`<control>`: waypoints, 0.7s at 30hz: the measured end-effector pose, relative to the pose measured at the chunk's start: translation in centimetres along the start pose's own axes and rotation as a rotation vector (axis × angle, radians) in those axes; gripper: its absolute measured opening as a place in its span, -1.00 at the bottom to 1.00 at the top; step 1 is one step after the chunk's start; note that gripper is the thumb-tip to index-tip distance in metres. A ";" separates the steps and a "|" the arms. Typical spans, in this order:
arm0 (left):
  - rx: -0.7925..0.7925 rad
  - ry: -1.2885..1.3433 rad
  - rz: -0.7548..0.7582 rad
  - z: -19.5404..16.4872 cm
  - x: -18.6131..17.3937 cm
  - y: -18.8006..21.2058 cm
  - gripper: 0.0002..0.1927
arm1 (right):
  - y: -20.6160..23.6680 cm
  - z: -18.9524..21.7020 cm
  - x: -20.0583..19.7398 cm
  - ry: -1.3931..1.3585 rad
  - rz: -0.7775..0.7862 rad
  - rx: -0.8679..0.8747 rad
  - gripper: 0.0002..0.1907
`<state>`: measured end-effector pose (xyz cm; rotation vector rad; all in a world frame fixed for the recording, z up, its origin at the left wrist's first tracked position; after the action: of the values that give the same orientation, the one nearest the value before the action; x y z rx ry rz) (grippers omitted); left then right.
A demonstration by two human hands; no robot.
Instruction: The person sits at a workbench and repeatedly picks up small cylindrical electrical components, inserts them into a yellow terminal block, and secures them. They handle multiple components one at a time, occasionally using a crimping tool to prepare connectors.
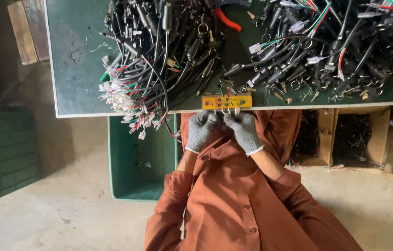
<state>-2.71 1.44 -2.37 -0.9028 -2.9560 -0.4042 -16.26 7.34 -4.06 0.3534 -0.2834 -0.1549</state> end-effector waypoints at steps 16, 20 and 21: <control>0.065 0.048 -0.040 -0.5 0.6 0.0 -0.78 | 0.1 1.6 0.7 0.180 -0.067 -0.158 -0.83; 0.077 0.082 -0.012 -0.9 0.8 -0.2 -0.77 | 0.1 2.1 1.3 0.069 0.036 -0.071 -0.79; 0.066 0.131 0.026 -0.9 1.0 -0.4 -0.77 | 0.2 2.3 1.2 0.139 -0.009 -0.054 -0.78</control>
<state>-3.77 1.43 -1.45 -0.8710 -2.8183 -0.3478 -15.77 6.51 -1.64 0.3102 -0.1398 -0.1454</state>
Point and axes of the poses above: each hand's wrist, its own y-axis away from the middle knuckle, its own x-axis out of the palm, z = x × y, the point moved 3 cm from there along -y, towards the middle knuckle, and after that the axes turned 13 degrees about z, right-handed, at the moved point
